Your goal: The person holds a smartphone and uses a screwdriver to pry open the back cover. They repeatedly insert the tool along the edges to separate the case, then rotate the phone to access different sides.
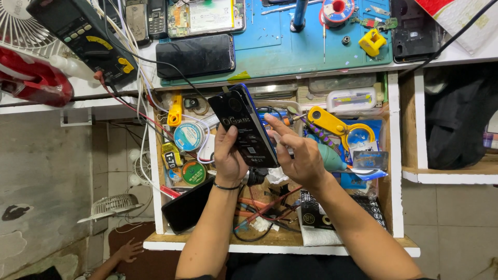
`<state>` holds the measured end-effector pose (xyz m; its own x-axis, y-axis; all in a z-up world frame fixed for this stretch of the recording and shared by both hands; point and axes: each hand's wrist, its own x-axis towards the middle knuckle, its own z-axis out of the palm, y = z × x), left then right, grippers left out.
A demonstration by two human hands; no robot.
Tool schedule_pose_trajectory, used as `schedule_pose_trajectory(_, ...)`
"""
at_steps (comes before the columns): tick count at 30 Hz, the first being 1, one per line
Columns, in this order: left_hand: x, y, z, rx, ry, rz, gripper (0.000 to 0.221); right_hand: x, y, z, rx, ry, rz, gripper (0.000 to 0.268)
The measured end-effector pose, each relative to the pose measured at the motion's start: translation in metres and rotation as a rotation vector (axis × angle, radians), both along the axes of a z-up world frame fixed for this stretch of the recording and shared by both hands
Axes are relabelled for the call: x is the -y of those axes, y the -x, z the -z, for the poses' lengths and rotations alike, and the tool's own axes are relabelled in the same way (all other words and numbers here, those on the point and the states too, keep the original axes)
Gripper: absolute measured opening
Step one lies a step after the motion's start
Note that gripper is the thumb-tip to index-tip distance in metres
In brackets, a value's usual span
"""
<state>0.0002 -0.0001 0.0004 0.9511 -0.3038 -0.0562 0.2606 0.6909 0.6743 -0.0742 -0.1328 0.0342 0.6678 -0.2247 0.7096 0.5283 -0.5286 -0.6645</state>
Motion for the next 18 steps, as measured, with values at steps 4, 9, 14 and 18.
schedule_pose_trajectory(4,0.0,0.001,0.0,-0.007,-0.008,0.004,0.021,0.003,0.0,0.0,-0.01,0.006,-0.013,0.011)
schedule_pose_trajectory(9,-0.002,0.0,0.006,-0.007,-0.009,0.003,0.021,0.004,-0.001,0.011,-0.043,-0.01,-0.073,0.008)
schedule_pose_trajectory(14,-0.001,-0.003,0.006,-0.011,-0.016,0.015,0.022,0.005,0.001,0.02,-0.055,-0.022,-0.071,0.008)
schedule_pose_trajectory(18,-0.001,0.0,0.008,-0.016,-0.018,0.03,0.023,0.008,0.002,0.019,-0.061,-0.071,-0.084,0.006)
